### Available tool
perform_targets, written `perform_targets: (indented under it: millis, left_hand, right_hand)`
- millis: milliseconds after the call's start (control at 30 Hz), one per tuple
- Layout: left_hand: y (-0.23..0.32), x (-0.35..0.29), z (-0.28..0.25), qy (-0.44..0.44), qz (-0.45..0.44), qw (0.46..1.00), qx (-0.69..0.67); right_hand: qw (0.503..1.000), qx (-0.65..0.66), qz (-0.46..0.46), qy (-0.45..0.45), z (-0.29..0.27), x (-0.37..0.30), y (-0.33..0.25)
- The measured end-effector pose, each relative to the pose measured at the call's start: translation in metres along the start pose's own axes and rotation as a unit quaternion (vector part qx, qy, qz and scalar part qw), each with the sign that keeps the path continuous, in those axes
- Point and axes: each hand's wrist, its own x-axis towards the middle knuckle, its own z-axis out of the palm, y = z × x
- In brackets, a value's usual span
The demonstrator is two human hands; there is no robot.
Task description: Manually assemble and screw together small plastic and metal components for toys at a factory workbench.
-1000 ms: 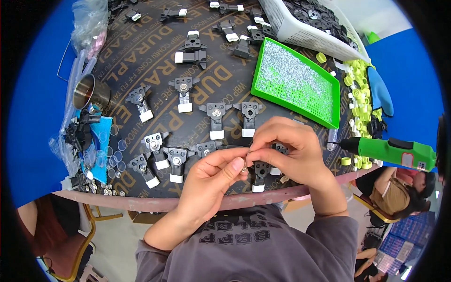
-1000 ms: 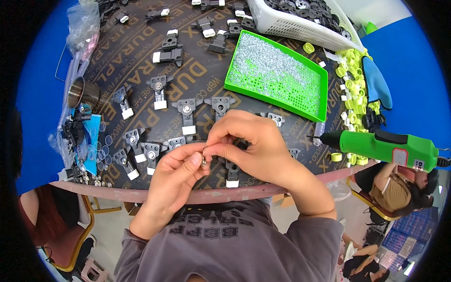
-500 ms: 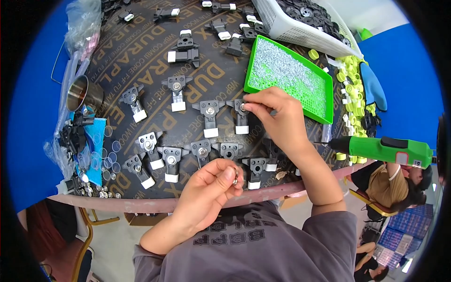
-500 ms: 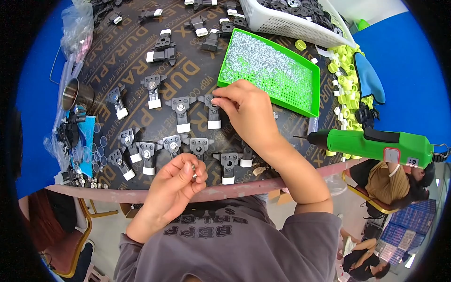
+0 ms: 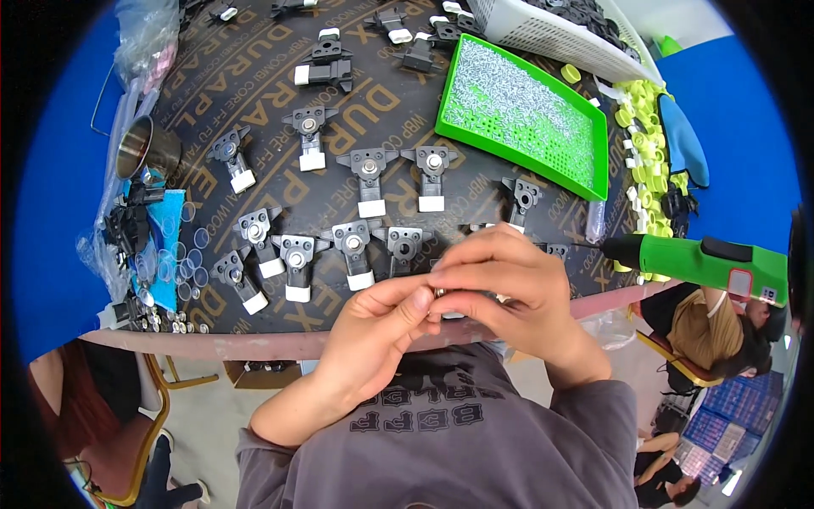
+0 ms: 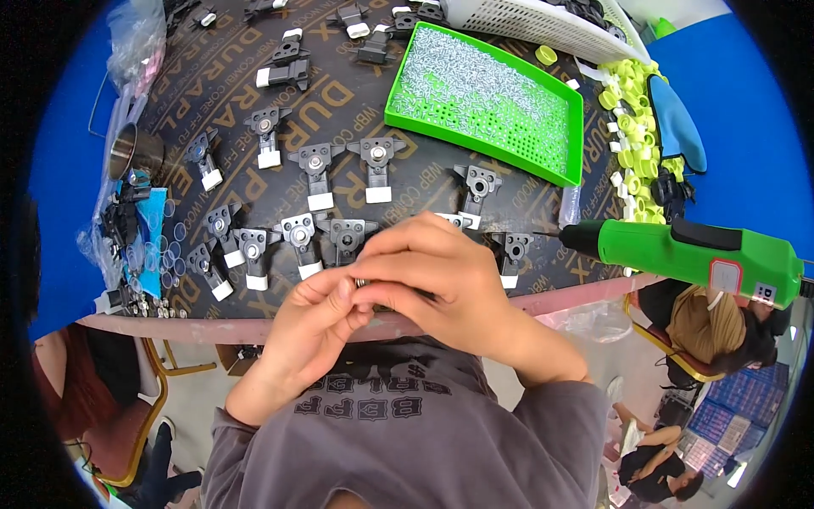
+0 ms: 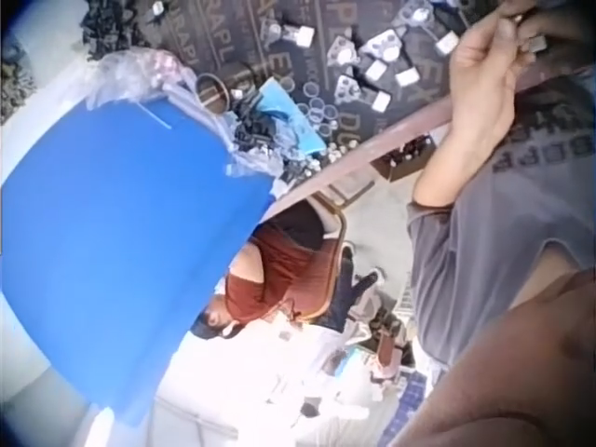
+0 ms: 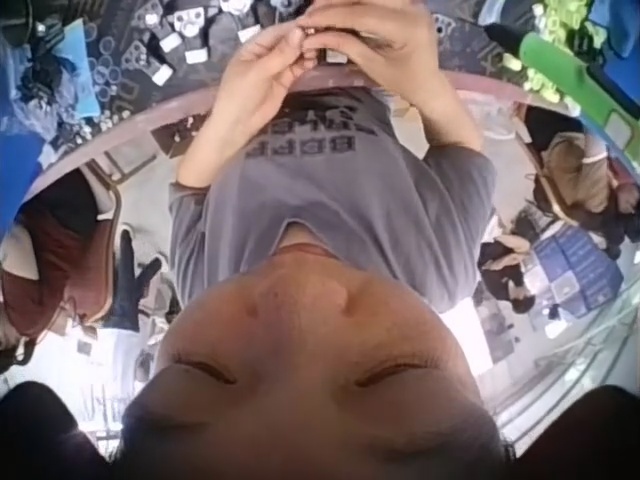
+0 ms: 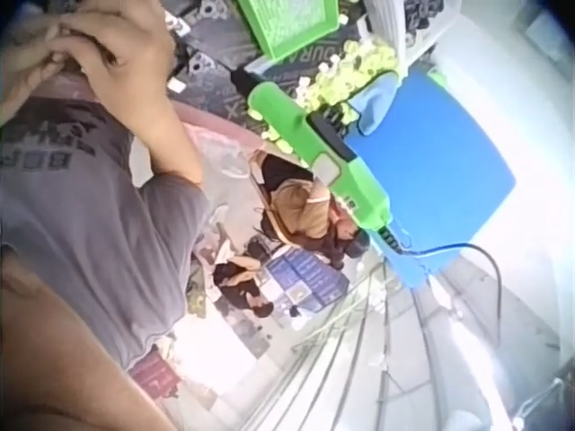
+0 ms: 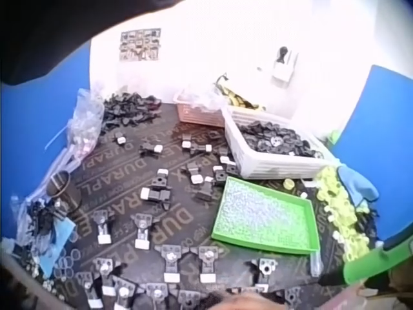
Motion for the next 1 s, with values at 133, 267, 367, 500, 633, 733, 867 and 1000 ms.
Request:
perform_targets:
  millis: [133, 267, 367, 500, 633, 733, 867, 1000]
  left_hand:
    - [-0.003, -0.006, -0.003, -0.011, 0.002, 0.997, 0.082]
    - [-0.005, -0.011, -0.005, 0.005, -0.004, 0.985, 0.17]
    - [-0.007, -0.016, -0.01, 0.013, 0.029, 0.99, 0.136]
    - [-0.007, -0.02, -0.012, 0.028, 0.038, 0.994, 0.102]
    - [-0.005, -0.012, -0.012, 0.044, 0.03, 0.998, 0.028]
    - [-0.001, -0.012, -0.007, 0.074, 0.099, 0.992, 0.032]
    - [0.006, -0.023, -0.014, 0.063, 0.128, 0.987, 0.074]
    - [-0.004, -0.025, -0.014, 0.0, 0.039, 0.988, 0.148]
  right_hand:
    - [0.999, -0.012, -0.049, -0.019, -0.002, -0.011, 0.0]
    - [0.996, -0.027, -0.085, -0.027, 0.0, -0.018, 0.003]
    - [0.995, -0.015, -0.091, -0.025, 0.001, -0.015, 0.006]
    - [0.997, 0.069, -0.022, -0.023, 0.005, -0.003, 0.01]
    - [0.999, 0.041, 0.027, 0.018, 0.024, 0.0, 0.009]
    - [0.993, -0.045, 0.01, 0.113, 0.018, 0.006, 0.015]
    - [0.998, -0.007, -0.015, 0.068, -0.007, -0.002, 0.014]
    - [0.996, -0.041, -0.074, -0.038, 0.004, -0.021, 0.001]
